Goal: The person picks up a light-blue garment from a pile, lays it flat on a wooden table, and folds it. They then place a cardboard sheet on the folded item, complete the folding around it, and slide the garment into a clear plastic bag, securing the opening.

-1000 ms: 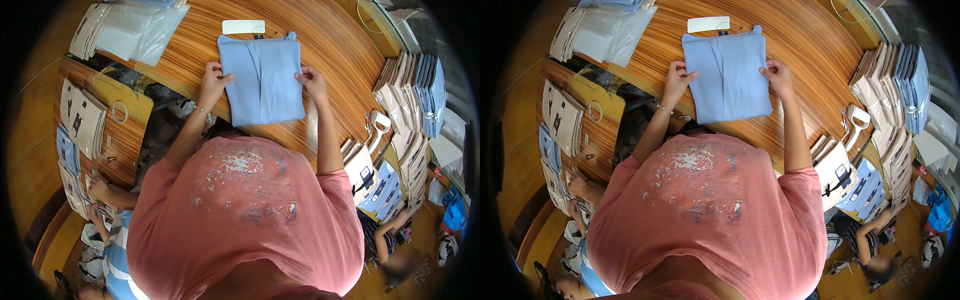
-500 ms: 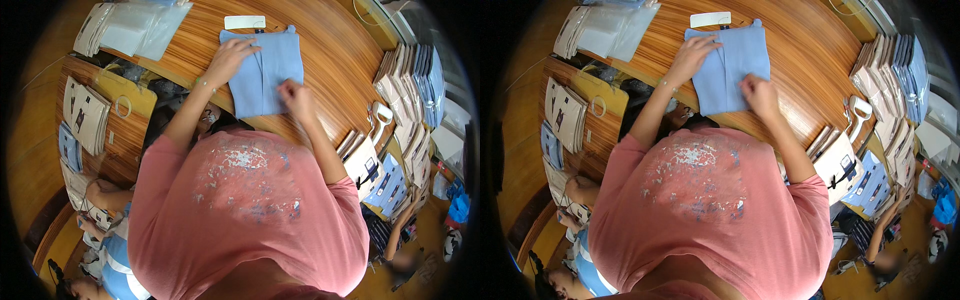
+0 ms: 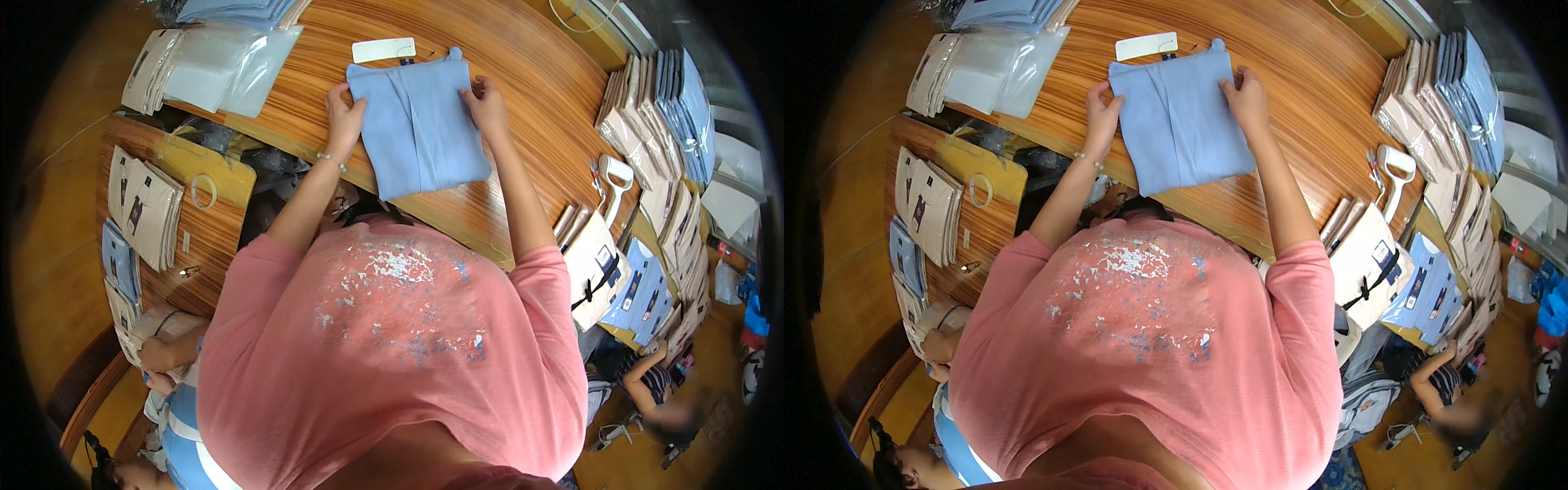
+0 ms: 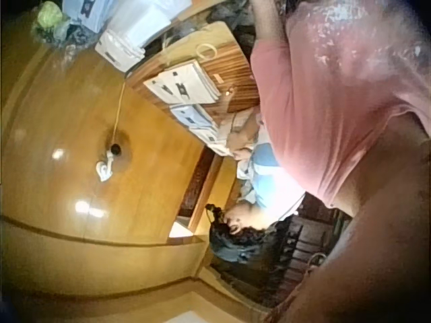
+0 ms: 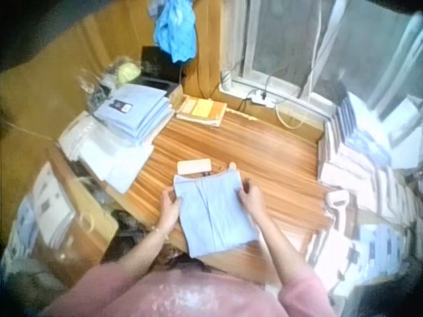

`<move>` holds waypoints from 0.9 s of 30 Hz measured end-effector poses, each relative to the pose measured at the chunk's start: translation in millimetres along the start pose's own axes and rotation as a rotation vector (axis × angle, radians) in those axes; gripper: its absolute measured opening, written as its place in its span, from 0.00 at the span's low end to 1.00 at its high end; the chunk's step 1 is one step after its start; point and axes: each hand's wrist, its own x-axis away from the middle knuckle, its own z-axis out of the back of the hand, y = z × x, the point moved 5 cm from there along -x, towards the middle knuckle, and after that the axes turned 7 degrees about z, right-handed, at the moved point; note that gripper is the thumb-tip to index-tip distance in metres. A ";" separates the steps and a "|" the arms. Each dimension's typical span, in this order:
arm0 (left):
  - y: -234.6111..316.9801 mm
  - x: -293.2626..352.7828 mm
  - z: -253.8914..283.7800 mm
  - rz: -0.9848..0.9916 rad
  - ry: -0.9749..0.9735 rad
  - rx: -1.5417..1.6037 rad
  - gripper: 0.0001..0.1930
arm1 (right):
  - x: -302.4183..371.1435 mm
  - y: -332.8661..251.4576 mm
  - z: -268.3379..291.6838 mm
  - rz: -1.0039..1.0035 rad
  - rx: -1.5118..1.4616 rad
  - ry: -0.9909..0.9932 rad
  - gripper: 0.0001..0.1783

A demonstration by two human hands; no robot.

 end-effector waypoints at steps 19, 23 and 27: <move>73.4 -23.2 -6.1 -0.894 -0.331 -0.805 0.13 | -34.8 -25.7 -47.7 -0.333 0.623 -0.216 0.30; 61.1 -31.6 -21.2 -0.940 -0.584 -0.735 0.11 | -35.4 -28.7 -53.9 -0.296 0.561 -0.160 0.28; 66.0 -50.2 -24.5 -0.702 -0.742 -0.807 0.10 | -37.0 -15.3 -53.3 -0.373 0.510 -0.230 0.27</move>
